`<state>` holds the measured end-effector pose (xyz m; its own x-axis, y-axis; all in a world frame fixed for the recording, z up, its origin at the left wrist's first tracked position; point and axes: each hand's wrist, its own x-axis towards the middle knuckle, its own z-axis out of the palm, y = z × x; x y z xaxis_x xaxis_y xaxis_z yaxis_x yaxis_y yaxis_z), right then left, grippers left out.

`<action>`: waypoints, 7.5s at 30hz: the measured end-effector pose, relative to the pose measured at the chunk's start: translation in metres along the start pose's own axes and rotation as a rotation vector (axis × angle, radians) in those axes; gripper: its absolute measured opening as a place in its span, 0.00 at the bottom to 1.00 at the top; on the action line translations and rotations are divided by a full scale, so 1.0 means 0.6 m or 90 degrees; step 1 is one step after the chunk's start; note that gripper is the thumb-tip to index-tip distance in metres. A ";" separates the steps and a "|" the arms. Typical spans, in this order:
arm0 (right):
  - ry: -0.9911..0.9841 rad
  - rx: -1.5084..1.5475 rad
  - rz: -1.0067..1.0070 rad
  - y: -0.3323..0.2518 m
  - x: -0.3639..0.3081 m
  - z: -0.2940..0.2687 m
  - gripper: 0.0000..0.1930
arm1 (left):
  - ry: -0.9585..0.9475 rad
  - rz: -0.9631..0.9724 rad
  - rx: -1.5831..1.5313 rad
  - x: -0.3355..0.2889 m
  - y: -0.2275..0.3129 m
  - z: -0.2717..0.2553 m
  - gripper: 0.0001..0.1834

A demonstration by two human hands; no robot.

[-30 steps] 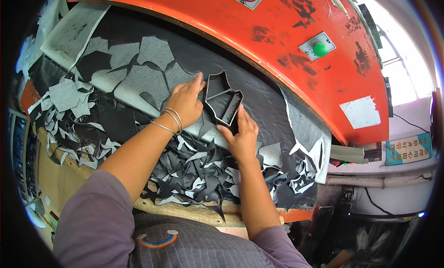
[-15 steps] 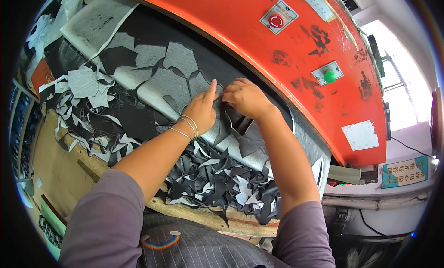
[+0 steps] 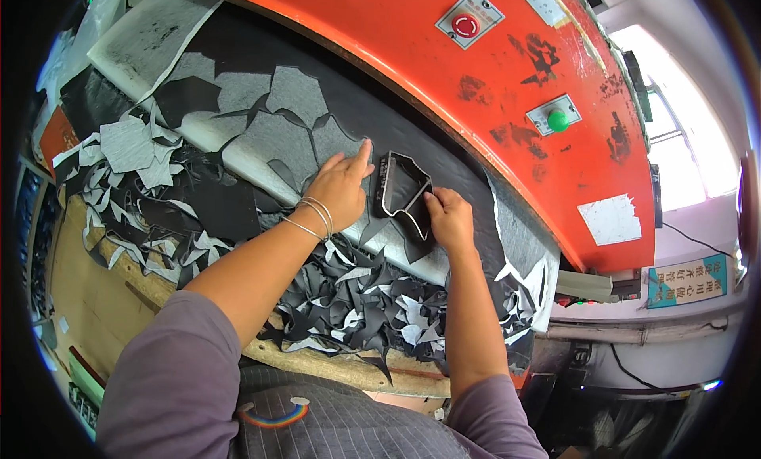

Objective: Using a hydraulic press with a metal die to cut specific shapes out of leather material.

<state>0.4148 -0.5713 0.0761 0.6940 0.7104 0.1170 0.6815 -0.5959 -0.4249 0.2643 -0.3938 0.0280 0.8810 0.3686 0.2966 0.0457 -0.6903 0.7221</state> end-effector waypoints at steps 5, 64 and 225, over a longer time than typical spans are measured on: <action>0.049 0.155 0.012 0.041 -0.057 0.025 0.26 | -0.017 -0.008 0.012 -0.002 0.006 0.007 0.40; 0.095 -0.034 -0.030 -0.004 -0.110 0.049 0.40 | -0.059 -0.021 0.050 0.008 0.005 -0.017 0.35; -0.193 -0.274 -0.725 0.214 -0.048 -0.220 0.10 | -0.031 0.093 -0.129 -0.055 0.159 0.134 0.10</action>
<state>0.5127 -0.7177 0.1367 -0.3802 0.9248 -0.0107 0.9182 0.3789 0.1157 0.2775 -0.5217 0.0367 0.8933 0.2395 0.3804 -0.1753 -0.5936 0.7854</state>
